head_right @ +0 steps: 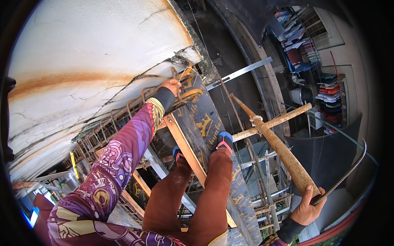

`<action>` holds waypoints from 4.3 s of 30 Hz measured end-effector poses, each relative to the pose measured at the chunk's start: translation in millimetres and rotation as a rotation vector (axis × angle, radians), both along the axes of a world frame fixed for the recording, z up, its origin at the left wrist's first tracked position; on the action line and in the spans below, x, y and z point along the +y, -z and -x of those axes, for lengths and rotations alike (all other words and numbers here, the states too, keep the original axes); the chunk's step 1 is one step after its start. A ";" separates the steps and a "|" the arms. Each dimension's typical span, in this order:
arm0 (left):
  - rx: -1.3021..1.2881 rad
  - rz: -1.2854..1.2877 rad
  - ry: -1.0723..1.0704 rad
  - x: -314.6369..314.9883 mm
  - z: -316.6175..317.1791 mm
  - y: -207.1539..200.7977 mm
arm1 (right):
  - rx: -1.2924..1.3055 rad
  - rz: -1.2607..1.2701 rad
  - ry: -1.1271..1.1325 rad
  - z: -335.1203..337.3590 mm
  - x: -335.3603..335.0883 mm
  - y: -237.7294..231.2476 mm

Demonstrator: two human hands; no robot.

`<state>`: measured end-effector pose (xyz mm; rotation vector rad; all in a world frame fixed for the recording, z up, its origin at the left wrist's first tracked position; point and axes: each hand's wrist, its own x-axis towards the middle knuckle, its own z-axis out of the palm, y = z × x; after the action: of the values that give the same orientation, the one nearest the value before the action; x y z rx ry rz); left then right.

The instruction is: The person assembles a rebar cage by hand, bending and tying steel bars together on a wooden frame. They use wire to secure the intersections of the rebar grid, working methodically along the length of the structure.

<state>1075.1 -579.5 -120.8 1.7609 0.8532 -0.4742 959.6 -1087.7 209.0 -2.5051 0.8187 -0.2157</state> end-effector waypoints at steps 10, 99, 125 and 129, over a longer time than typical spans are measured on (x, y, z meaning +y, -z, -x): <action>-0.024 0.140 -0.253 13.5 21.0 4.2 | -0.312 0.025 -0.032 28.5 18.3 -19.8; -0.793 -0.767 0.565 40.0 -5.5 24.9 | 0.967 -0.762 -0.705 -12.0 323.3 264.3; -0.854 -0.798 0.579 38.3 -9.4 25.2 | 0.869 -0.794 -0.621 -12.8 330.0 293.8; -0.844 -0.813 0.554 37.1 -8.0 25.7 | 0.855 -0.774 -0.603 -7.9 328.5 297.0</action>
<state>1083.1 -542.3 -146.5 2.6393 -0.1096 0.3553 967.4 -759.2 -88.0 -1.8907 0.2678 1.1968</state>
